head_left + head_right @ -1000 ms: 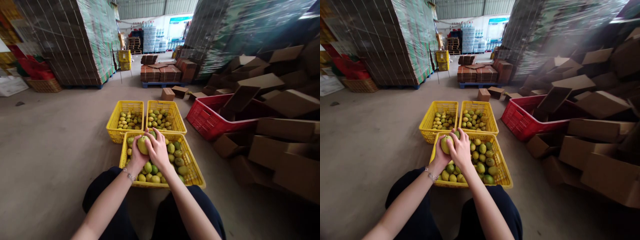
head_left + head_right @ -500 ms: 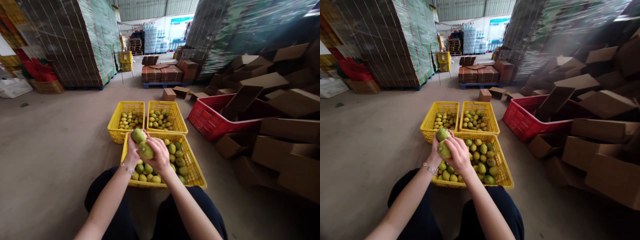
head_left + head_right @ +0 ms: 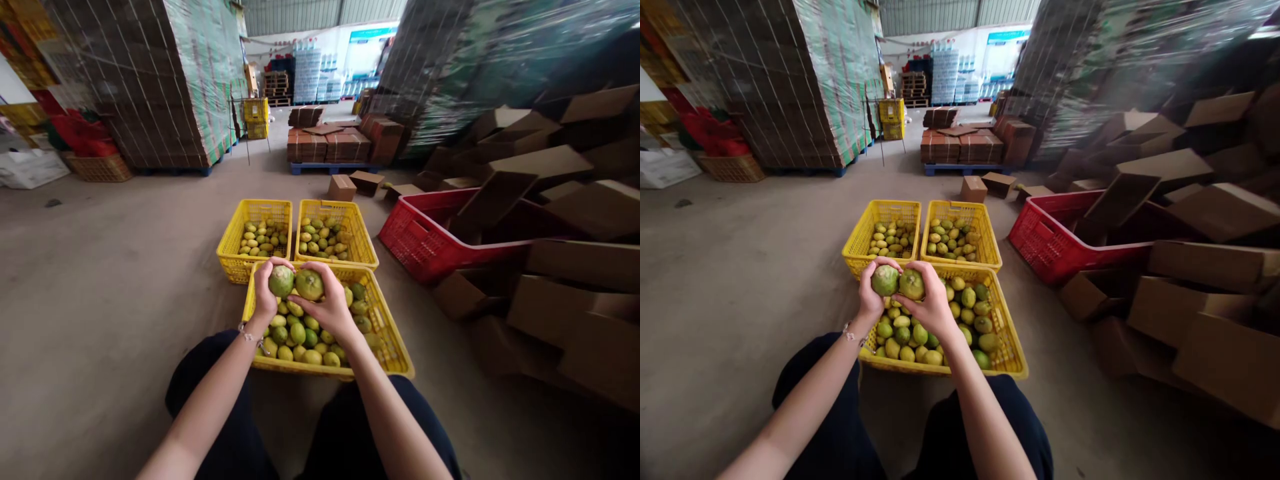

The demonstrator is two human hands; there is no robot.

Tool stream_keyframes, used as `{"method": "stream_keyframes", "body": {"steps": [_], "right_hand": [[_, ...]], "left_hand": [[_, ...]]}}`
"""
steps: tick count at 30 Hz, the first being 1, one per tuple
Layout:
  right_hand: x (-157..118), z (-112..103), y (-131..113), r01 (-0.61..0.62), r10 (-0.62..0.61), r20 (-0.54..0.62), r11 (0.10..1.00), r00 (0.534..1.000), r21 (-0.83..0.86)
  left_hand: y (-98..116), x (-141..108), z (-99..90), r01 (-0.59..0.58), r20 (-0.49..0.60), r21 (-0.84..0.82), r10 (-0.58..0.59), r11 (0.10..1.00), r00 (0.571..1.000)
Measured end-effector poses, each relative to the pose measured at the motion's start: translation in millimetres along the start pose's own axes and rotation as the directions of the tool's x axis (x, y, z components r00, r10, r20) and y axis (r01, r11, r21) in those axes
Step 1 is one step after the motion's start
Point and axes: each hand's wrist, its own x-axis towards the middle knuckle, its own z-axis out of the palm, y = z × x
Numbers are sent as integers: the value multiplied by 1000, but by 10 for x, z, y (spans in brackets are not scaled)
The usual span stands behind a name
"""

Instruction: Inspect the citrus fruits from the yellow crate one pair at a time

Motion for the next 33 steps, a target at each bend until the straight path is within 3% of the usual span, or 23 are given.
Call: {"method": "stream_keyframes", "body": {"steps": [2, 6, 17, 29, 33], "right_hand": [[5, 2, -20, 37, -37, -10, 999, 999, -4], [9, -4, -70, 100, -100, -20, 995, 995, -1], [-22, -8, -38, 210, -213, -30, 975, 977, -68], [-37, 44, -45, 221, -227, -68, 972, 971, -84], [-32, 62, -51, 167, -174, -82, 982, 981, -88]], "left_hand": [[12, -3, -16, -147, 43, 46, 145, 988, 988], [78, -17, -36, -297, 90, 98, 289, 950, 953], [142, -80, -68, -449, 122, 226, 432, 865, 894], [178, -92, -85, -423, 143, 187, 402, 886, 904], [188, -85, -51, -326, 90, 146, 315, 934, 945]]}}
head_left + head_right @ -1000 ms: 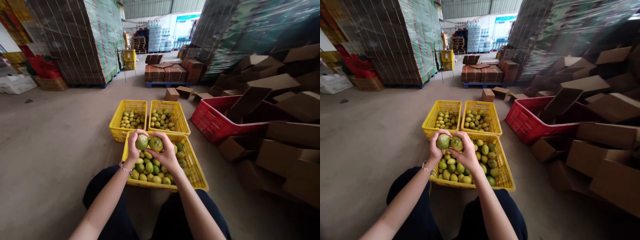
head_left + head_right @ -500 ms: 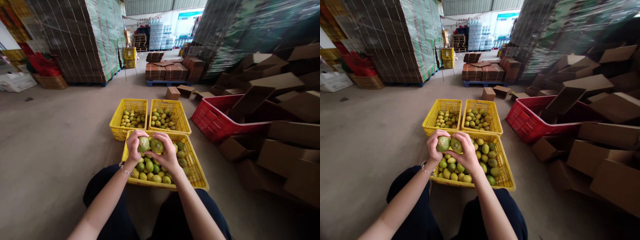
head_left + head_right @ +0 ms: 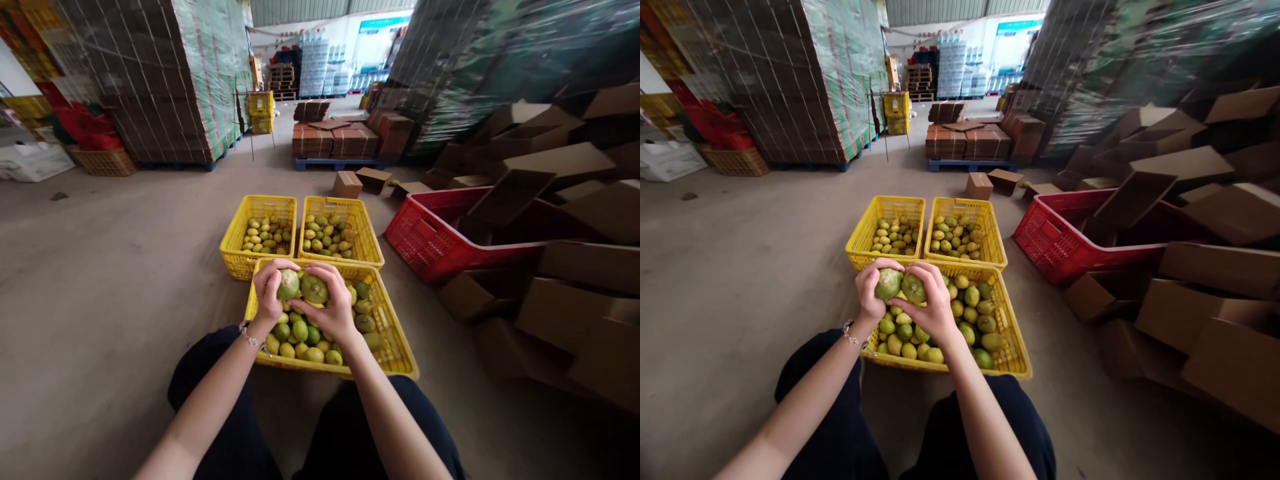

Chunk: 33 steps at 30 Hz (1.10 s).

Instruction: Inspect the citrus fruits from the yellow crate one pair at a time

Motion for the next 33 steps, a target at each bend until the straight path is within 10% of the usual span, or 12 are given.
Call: {"method": "stream_keyframes", "body": {"steps": [3, 6, 9, 12, 16, 24, 33], "right_hand": [[8, 34, -31, -141, 142, -27, 990, 990, 20], [16, 70, -50, -390, 393, -49, 918, 918, 68], [25, 82, -7, -651, 668, -13, 729, 744, 211], [51, 61, 85, -772, 850, 65, 440, 523, 458], [114, 10, 159, -732, 912, 145, 205, 384, 650], [138, -16, 145, -728, 939, 116, 170, 325, 664], [191, -60, 106, -628, 879, 240, 84, 413, 774]], "left_hand": [[-39, 46, 58, 258, -51, -178, -271, 949, 961], [-109, 118, 115, 580, 54, -446, -626, 682, 778], [-157, 167, 135, 742, 167, -545, -817, 391, 552], [-159, 173, 121, 779, 248, -581, -861, 236, 445], [-166, 148, 115, 755, 264, -610, -838, 239, 478], [-173, 121, 172, 791, 210, -540, -864, 287, 457], [-125, 130, 166, 784, 292, -517, -790, 343, 539]]}}
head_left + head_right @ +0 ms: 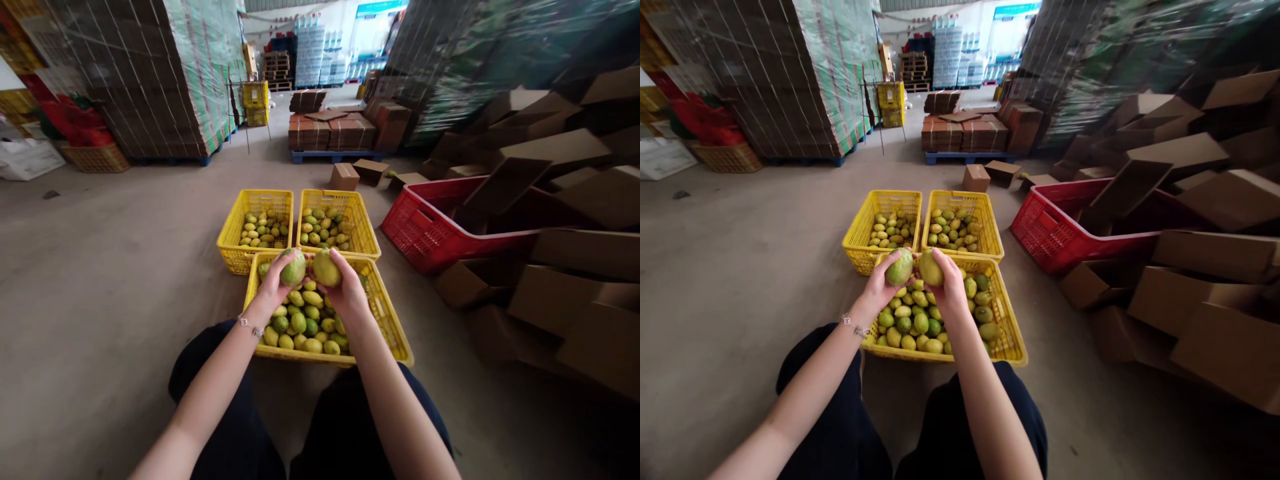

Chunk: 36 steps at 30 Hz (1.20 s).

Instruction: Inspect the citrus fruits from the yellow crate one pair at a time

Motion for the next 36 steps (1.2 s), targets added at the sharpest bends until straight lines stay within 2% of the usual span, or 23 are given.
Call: {"method": "stream_keyframes", "body": {"steps": [3, 7, 9, 12, 15, 19, 22, 27, 33, 36], "right_hand": [[-18, 8, -44, -23, 27, -27, 992, 999, 125], [-21, -15, -63, -98, 106, -26, 974, 994, 206], [-17, -29, -62, -135, 151, -48, 962, 987, 236], [-5, -35, -61, -166, 205, -126, 949, 971, 270], [22, -37, -46, -193, 246, -183, 944, 952, 268], [83, -74, 18, -206, 275, -253, 942, 928, 267], [116, -106, 67, -178, 267, -288, 937, 920, 299], [93, -100, 63, -225, 307, -272, 929, 912, 293], [58, -55, 37, -357, 421, -238, 894, 875, 271], [53, -35, 54, -387, 456, -216, 874, 863, 295]], "left_hand": [[28, -26, 10, 21, 11, -81, -20, 997, 1000], [46, -44, 31, 92, 33, -238, -87, 967, 996], [28, -25, 30, 107, -23, -344, -122, 933, 992], [-29, 37, 0, 75, -181, -454, -174, 888, 968], [-86, 92, -40, 86, -243, -466, -221, 880, 945], [-97, 94, -47, 132, -225, -487, -270, 863, 936], [-71, 69, -25, 113, -236, -456, -242, 883, 941], [-37, 63, 0, 50, -304, -409, -188, 911, 934], [-65, 124, -19, 203, -263, -476, -359, 855, 895], [-84, 132, -37, 205, -265, -415, -334, 886, 905]]}}
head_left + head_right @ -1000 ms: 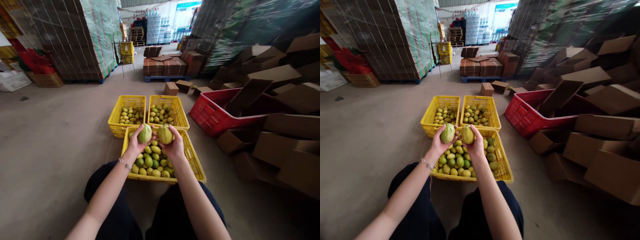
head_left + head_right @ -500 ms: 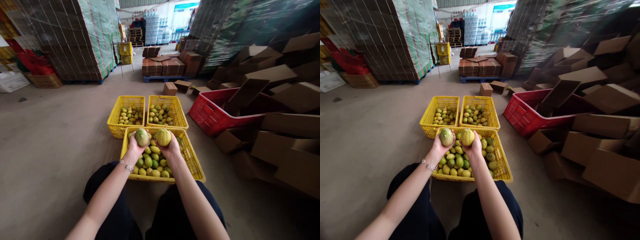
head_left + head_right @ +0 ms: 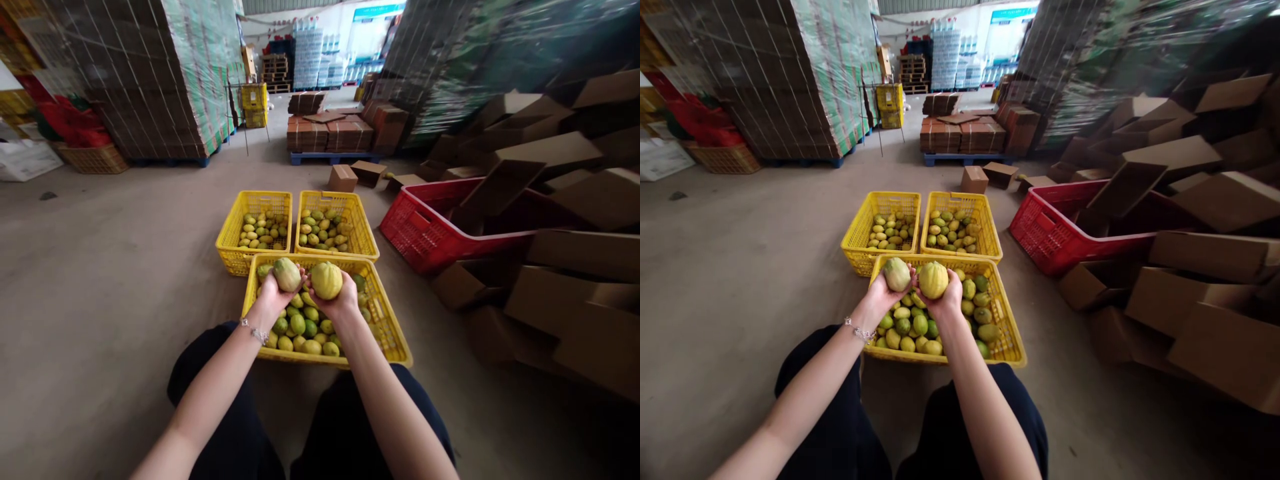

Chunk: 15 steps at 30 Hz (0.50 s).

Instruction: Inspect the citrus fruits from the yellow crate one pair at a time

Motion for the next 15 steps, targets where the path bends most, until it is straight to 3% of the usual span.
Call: {"method": "stream_keyframes", "body": {"steps": [6, 12, 15], "right_hand": [[-16, 11, 19, 113, -111, -78, 993, 991, 25], [8, 11, 3, 52, -46, -144, 998, 988, 36], [28, 3, 15, 31, -28, -125, 999, 992, 20]], "left_hand": [[20, -71, -8, -162, -27, 6, 162, 987, 986], [56, -31, -8, -20, -14, -133, 18, 991, 1000], [47, -2, -31, -2, -12, -130, 0, 991, 1000]]}}
